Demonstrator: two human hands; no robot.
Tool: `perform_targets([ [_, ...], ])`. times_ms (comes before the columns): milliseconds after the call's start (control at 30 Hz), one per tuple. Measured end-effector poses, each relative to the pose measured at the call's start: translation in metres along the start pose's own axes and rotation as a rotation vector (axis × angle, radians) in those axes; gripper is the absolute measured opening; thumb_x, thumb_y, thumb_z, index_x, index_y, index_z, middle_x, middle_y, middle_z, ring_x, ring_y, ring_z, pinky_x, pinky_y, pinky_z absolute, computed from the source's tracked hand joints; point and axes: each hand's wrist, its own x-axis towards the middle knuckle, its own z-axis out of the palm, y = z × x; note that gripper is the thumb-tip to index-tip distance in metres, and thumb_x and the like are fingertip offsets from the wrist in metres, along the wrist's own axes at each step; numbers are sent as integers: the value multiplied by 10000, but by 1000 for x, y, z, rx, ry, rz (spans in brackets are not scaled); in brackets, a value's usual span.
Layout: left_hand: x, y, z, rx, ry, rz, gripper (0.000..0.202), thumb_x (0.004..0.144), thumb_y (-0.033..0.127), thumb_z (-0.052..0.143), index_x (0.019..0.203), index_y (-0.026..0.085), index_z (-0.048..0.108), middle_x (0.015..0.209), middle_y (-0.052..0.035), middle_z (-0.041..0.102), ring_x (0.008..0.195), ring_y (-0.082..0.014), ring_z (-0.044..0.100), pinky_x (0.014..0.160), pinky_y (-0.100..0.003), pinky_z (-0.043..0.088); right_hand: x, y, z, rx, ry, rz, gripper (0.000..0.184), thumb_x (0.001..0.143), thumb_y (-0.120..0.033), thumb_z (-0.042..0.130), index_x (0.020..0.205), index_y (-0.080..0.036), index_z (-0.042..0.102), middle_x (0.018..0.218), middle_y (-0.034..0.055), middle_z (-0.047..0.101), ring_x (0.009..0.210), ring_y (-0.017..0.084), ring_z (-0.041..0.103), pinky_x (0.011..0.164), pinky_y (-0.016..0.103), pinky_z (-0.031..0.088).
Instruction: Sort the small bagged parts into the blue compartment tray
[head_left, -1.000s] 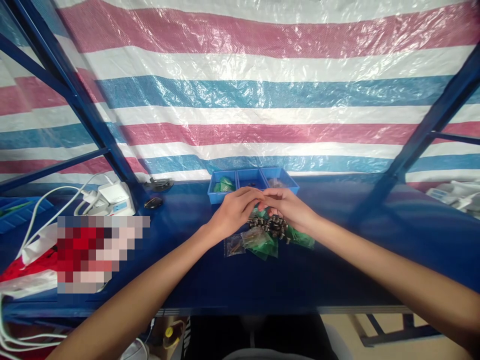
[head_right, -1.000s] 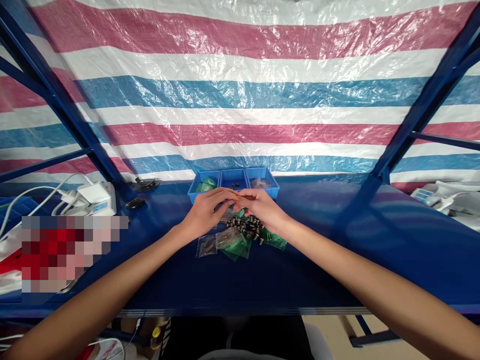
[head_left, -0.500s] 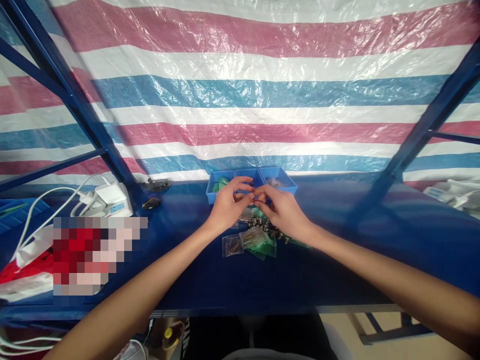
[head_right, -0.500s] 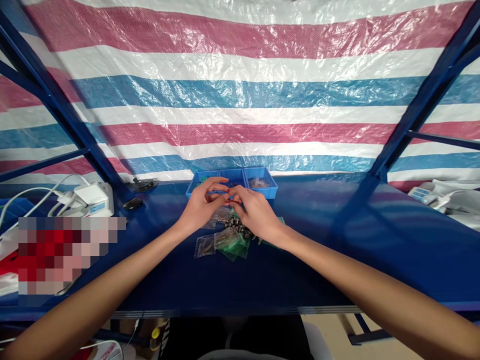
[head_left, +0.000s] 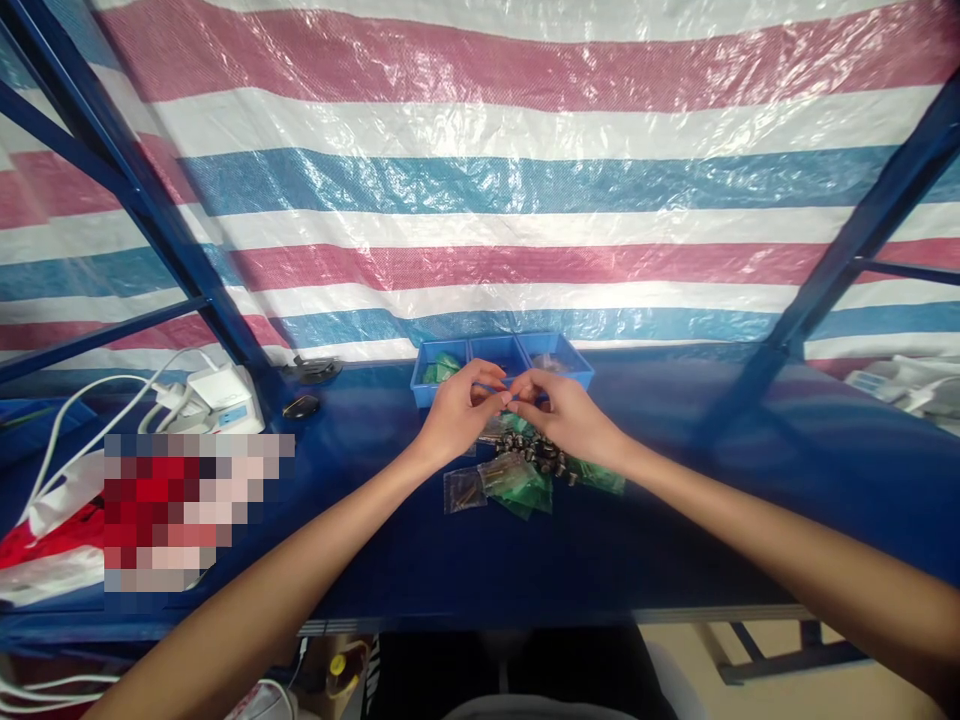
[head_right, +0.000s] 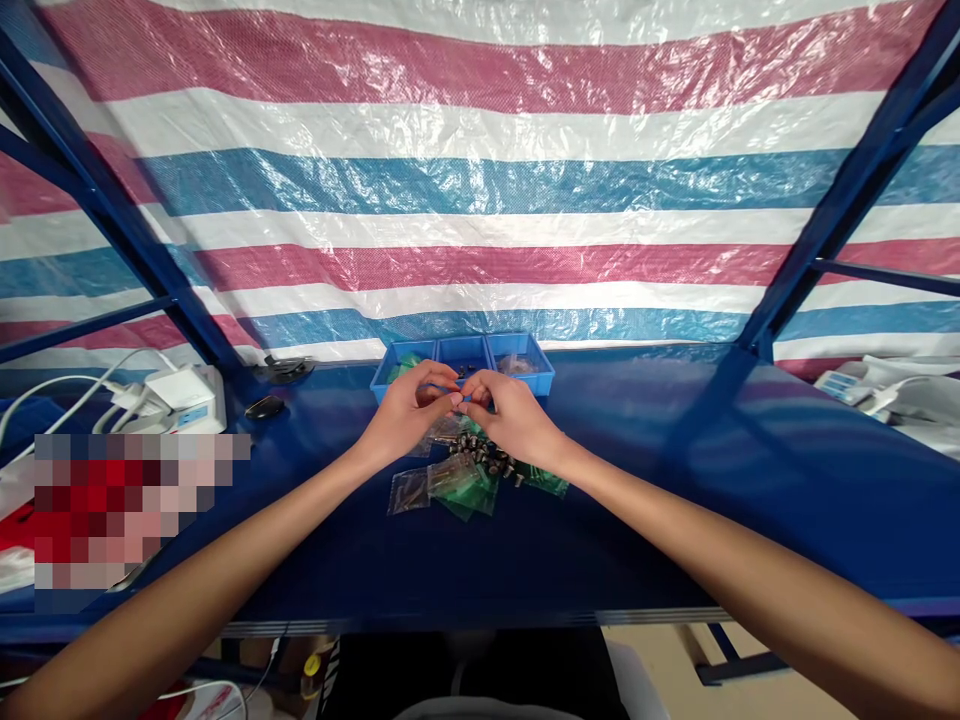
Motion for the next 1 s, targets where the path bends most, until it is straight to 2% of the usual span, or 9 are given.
perform_targets([
  [167, 2, -7, 0, -228, 48, -118, 291, 806, 173, 782, 1055, 171, 631, 999, -61, 697, 898, -176, 717, 844, -360, 615, 1, 10, 3, -161, 60, -183, 14, 955, -222, 548, 960, -209, 551, 880, 53, 593, 774, 196, 557, 677, 316, 405],
  [300, 3, -8, 1, -351, 84, -208, 321, 747, 80, 796, 1022, 158, 650, 984, -57, 695, 915, -168, 718, 867, -357, 618, -2, 8, 3, -218, 63, -240, 28, 972, -192, 527, 984, -211, 544, 960, 77, 646, 858, 223, 608, 736, 335, 440],
  [400, 3, -8, 1, -411, 105, -268, 328, 724, 9, 778, 993, 155, 662, 978, -52, 680, 915, -161, 727, 882, -350, 623, -4, 7, 3, -278, 48, -268, 110, 1017, -216, 477, 1003, -212, 586, 1007, 97, 689, 909, 249, 642, 773, 366, 462],
  [533, 3, -11, -1, -394, 102, -267, 316, 722, 9, 775, 975, 159, 661, 1035, -74, 676, 957, -184, 731, 887, -362, 633, -5, 8, 3, -329, 23, -256, 232, 1050, -271, 427, 1011, -217, 650, 1014, 109, 716, 946, 278, 666, 792, 402, 480],
  [667, 3, -10, 1, -345, 76, -209, 300, 753, 61, 757, 1012, 161, 645, 1072, -78, 661, 989, -184, 716, 915, -378, 625, -5, 6, 2, -320, 52, -252, 244, 1040, -262, 439, 1100, -236, 674, 1081, 97, 724, 998, 274, 672, 841, 412, 497],
  [767, 3, -2, 1, -189, 100, -78, 180, 835, 148, 702, 996, 166, 624, 1058, -66, 643, 946, -175, 697, 856, -371, 624, -1, 3, -4, -320, 66, -280, 276, 1037, -252, 429, 1150, -253, 680, 1133, 86, 717, 1060, 272, 654, 911, 428, 490],
  [867, 1, 5, -4, 225, 120, 178, 78, 897, 135, 580, 960, 182, 579, 977, -51, 621, 911, -183, 653, 752, -330, 572, 15, 7, -9, -354, 86, -295, 293, 1032, -257, 417, 1090, -235, 703, 1067, 96, 710, 1015, 277, 636, 894, 438, 474],
  [933, -2, 8, -9, 517, 74, 325, 122, 905, 100, 511, 976, 191, 551, 961, -50, 602, 906, -191, 619, 738, -327, 524, 33, 14, -11, -381, 84, -290, 299, 1018, -241, 411, 1065, -224, 707, 1028, 104, 699, 1005, 286, 615, 866, 442, 461],
  [1000, -4, 9, -13, 711, -16, 389, 128, 912, 107, 498, 998, 197, 528, 963, -49, 589, 877, -194, 599, 729, -330, 496, 52, 21, -11, -404, 83, -267, 285, 994, -222, 428, 1051, -217, 707, 1009, 111, 691, 998, 292, 595, 856, 447, 450],
])
